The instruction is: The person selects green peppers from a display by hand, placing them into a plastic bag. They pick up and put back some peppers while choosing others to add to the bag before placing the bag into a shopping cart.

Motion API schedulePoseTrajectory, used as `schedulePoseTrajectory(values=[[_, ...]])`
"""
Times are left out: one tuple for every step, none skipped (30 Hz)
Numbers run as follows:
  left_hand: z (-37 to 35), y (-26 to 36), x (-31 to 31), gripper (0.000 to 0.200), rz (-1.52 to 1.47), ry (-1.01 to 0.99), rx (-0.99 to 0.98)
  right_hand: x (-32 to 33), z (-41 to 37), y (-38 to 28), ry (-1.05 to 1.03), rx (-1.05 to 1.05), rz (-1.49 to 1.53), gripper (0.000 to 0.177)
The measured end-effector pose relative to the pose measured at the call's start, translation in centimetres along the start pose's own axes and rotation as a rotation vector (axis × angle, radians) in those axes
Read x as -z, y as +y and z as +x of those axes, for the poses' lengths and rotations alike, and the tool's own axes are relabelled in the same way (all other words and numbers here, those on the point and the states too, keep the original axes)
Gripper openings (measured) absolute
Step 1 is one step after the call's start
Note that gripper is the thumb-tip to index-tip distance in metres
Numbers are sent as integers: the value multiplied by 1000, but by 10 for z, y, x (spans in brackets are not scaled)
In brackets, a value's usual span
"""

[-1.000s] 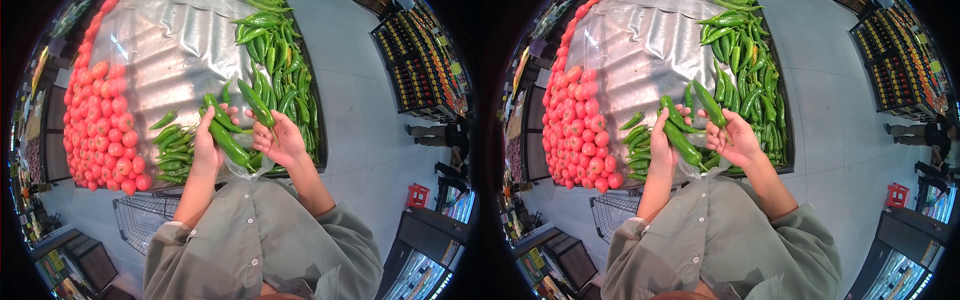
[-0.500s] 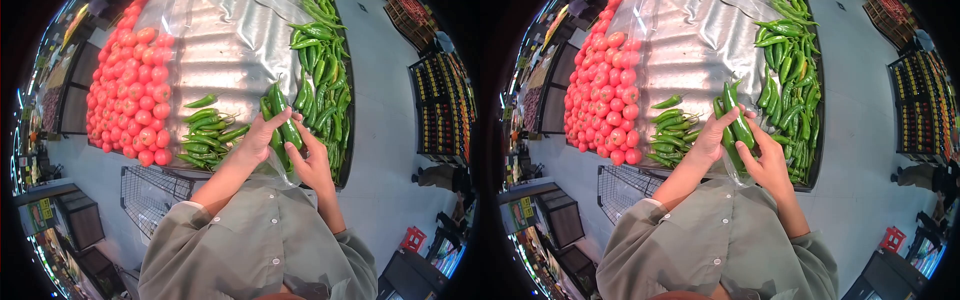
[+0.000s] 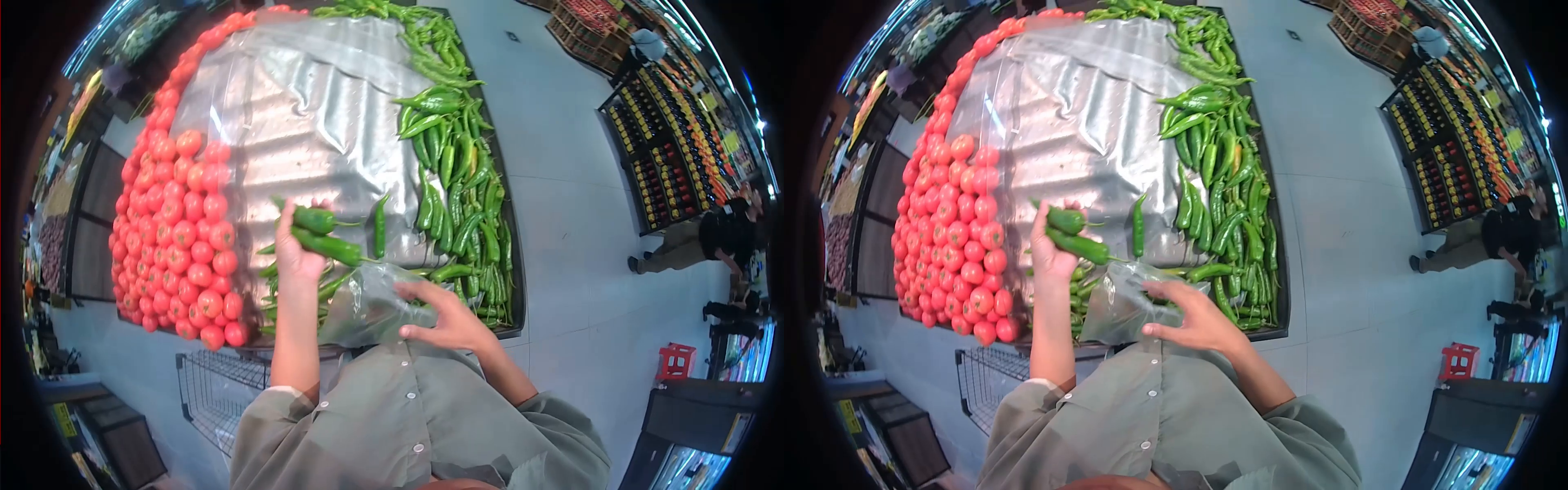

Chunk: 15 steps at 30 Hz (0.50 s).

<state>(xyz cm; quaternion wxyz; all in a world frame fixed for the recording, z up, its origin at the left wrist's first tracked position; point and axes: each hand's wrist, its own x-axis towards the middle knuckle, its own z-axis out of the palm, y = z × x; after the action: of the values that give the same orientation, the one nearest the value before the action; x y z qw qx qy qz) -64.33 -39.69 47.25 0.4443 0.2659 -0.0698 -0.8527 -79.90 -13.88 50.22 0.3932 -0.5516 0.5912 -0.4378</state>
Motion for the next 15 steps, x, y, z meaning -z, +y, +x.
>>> schedulePoseTrajectory(values=[[6, 9, 12, 31, 40, 48, -54, -1, -2, 1, -14, 12, -34, 52], [13, 18, 26, 35, 79, 96, -111, -1, -4, 5, 10, 20, -47, 52], [28, 29, 55, 35, 94, 117, -96, -2, -6, 10, -88, -30, 41, 52], [42, 36, 81, 35, 110, 140, -82, -3, -7, 17, -188, -79, 130, 55], [46, 37, 92, 34, 101, 265, -77, -5, -9, 26, -166, -71, 122, 55], [49, 38, 101, 34, 93, 390, -73, -8, -10, 37, -237, -31, 241, 64], [52, 38, 113, 34, 100, 370, -66, -7, -9, 41, -310, 11, 360, 75], [55, 38, 126, 34, 108, 359, -40, -5, -6, 38, -295, 19, 353, 75], [56, 37, 128, 33, 114, 350, -15, -1, -4, 32, -340, -99, 409, 83], [58, 37, 129, 33, 119, 338, -11, 0, -1, 28, -387, -219, 467, 91], [59, 36, 129, 32, 143, 343, -29, -7, 1, 32, -364, -262, 589, 93], [60, 35, 129, 32, 165, 350, -50, -7, 4, 36, -358, -258, 585, 93], [63, 35, 127, 30, 172, 347, -39, -7, 6, 39, -364, -267, 606, 86], [62, 34, 122, 30, 172, 340, -38, -5, 9, 37, -370, -275, 628, 79], [59, 33, 117, 31, 177, 352, -26, -4, 10, 33, -365, -272, 625, 79]])
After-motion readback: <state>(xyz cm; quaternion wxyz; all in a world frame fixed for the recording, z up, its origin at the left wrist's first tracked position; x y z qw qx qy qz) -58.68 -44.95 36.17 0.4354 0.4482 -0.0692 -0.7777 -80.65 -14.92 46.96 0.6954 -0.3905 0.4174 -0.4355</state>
